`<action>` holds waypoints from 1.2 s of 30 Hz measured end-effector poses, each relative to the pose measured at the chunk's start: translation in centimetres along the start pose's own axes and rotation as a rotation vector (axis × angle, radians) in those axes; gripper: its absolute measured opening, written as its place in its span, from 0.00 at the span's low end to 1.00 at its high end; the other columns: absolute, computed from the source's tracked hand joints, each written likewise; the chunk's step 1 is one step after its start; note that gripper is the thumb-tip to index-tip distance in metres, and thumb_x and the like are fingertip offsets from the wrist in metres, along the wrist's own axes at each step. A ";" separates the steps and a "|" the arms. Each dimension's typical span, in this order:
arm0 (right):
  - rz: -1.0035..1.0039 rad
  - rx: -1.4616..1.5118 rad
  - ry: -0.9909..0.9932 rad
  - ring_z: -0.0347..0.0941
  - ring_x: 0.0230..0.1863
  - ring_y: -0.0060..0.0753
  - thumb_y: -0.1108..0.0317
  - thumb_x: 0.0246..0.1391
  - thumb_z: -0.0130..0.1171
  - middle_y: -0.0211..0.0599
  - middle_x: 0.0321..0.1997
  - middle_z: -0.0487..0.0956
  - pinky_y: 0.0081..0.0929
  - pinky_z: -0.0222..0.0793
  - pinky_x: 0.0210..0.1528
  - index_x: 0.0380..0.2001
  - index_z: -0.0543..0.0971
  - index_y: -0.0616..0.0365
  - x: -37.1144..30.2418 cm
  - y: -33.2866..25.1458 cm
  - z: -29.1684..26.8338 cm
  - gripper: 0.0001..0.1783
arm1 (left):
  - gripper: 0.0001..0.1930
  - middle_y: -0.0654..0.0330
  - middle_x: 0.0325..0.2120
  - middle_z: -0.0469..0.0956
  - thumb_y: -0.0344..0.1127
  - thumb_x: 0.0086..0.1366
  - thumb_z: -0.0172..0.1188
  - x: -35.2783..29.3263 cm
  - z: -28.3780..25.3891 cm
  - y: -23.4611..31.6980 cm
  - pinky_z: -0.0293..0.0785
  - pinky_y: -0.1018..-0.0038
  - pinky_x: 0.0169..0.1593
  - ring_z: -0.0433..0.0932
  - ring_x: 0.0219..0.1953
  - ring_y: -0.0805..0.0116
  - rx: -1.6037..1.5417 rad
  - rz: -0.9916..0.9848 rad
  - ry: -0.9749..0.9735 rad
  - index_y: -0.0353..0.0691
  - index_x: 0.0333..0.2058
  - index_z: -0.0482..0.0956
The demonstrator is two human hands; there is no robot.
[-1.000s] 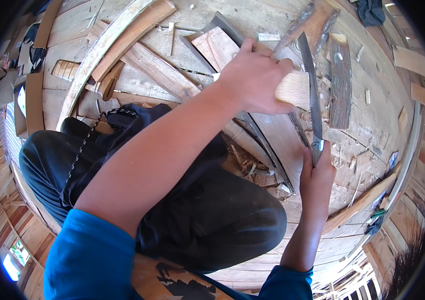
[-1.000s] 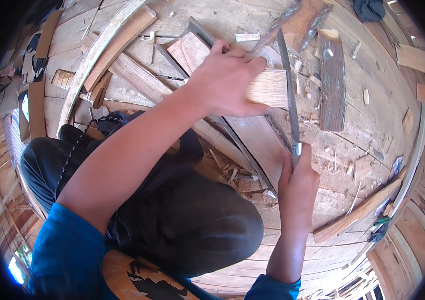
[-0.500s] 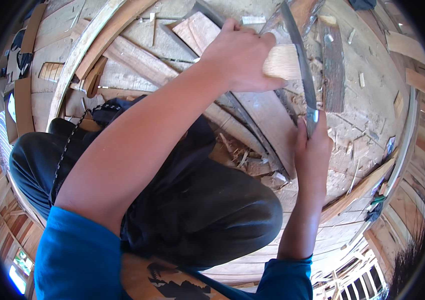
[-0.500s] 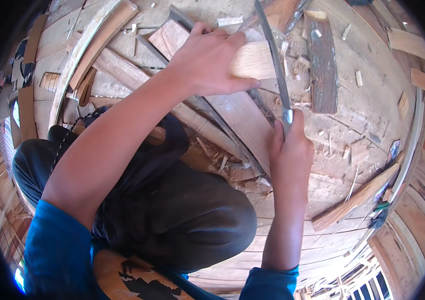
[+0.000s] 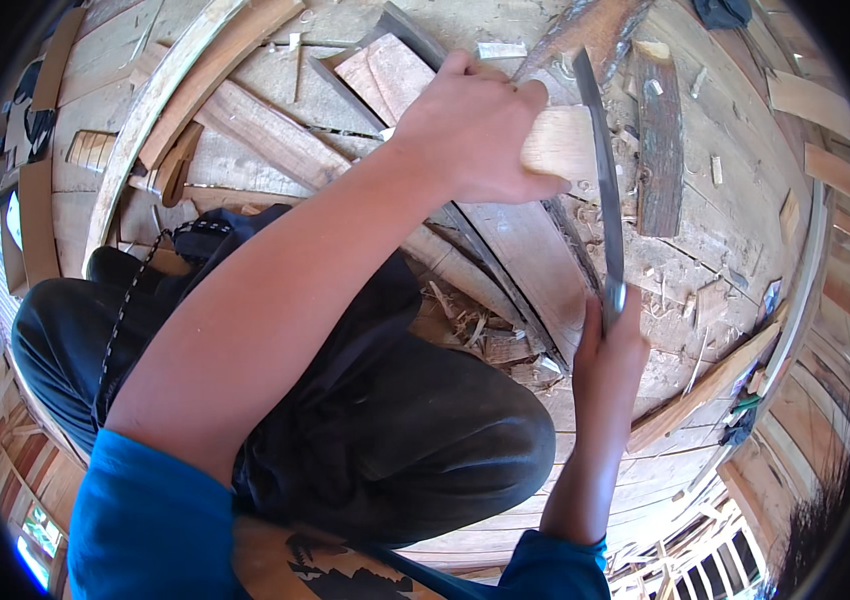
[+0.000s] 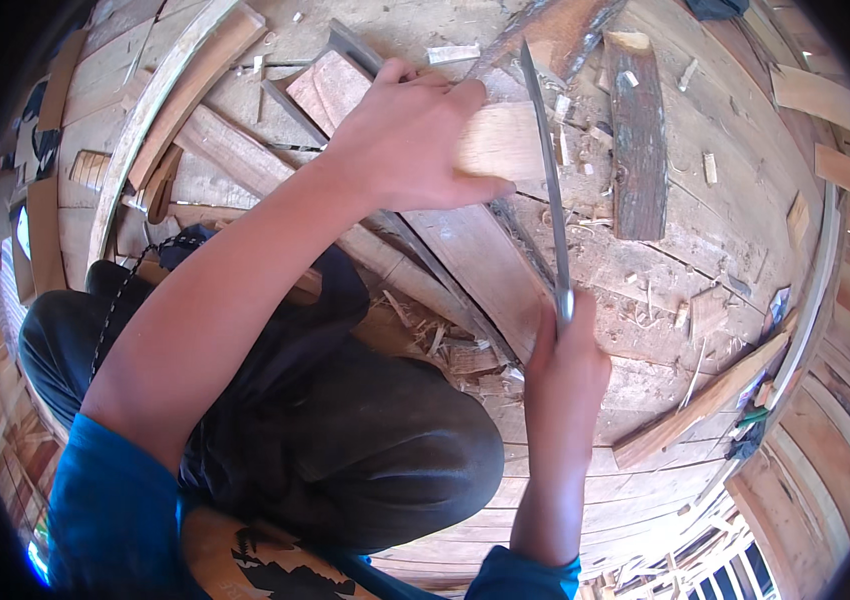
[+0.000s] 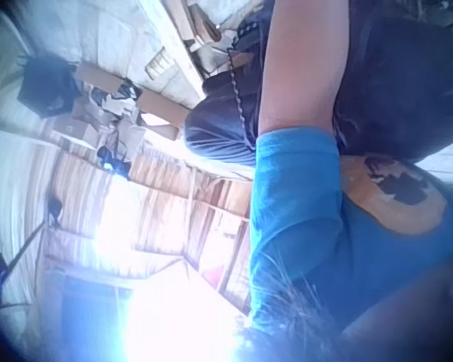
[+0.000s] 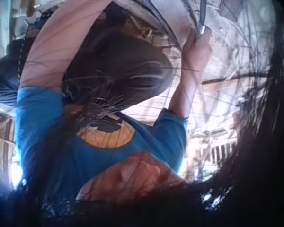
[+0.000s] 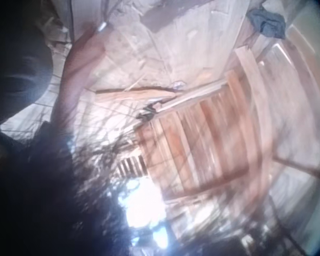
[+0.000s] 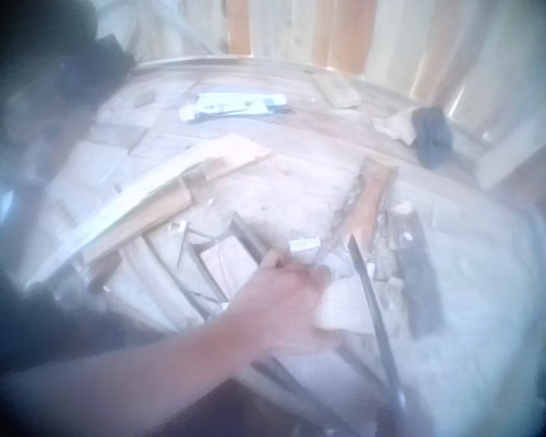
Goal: The person saws a small wooden block using a hand-held pull saw while sitting on a wooden floor.
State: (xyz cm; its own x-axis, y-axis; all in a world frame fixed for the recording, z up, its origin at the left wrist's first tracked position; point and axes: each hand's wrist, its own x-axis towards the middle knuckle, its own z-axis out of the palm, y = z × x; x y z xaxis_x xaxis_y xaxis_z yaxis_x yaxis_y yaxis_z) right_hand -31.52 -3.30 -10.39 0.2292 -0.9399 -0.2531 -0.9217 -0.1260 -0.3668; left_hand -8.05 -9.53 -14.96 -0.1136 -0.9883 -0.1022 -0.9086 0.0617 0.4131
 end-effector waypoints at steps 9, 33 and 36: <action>-0.058 -0.016 0.004 0.75 0.25 0.61 0.67 0.64 0.51 0.54 0.21 0.76 0.47 0.67 0.24 0.44 0.70 0.59 2.4 -0.3 -0.5 0.09 | 0.37 0.44 0.30 0.80 0.62 0.52 0.62 0.7 0.1 0.0 0.61 0.64 0.57 0.80 0.39 0.50 -0.003 -0.029 0.005 0.30 0.44 0.74; -0.014 0.034 -0.010 0.76 0.27 0.62 0.66 0.64 0.50 0.55 0.22 0.76 0.48 0.67 0.23 0.44 0.68 0.58 1.6 -0.6 -0.1 0.09 | 0.37 0.44 0.32 0.80 0.62 0.50 0.64 0.3 0.8 0.2 0.63 0.61 0.54 0.79 0.39 0.50 0.033 -0.019 0.034 0.30 0.44 0.74; 0.038 0.014 -0.037 0.76 0.27 0.62 0.66 0.64 0.51 0.54 0.21 0.76 0.49 0.67 0.23 0.44 0.68 0.58 -1.9 1.6 -1.6 0.09 | 0.37 0.43 0.32 0.80 0.62 0.51 0.64 0.3 0.6 -0.1 0.63 0.62 0.55 0.79 0.40 0.49 0.043 -0.024 0.047 0.30 0.44 0.74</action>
State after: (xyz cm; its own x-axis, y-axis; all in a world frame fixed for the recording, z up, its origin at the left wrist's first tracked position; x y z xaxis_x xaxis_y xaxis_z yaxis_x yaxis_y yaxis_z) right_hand -33.94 -2.17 -9.10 0.2062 -0.9314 -0.2998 -0.9254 -0.0861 -0.3690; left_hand -8.20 -9.77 -15.56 -0.0735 -0.9950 -0.0681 -0.9272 0.0430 0.3721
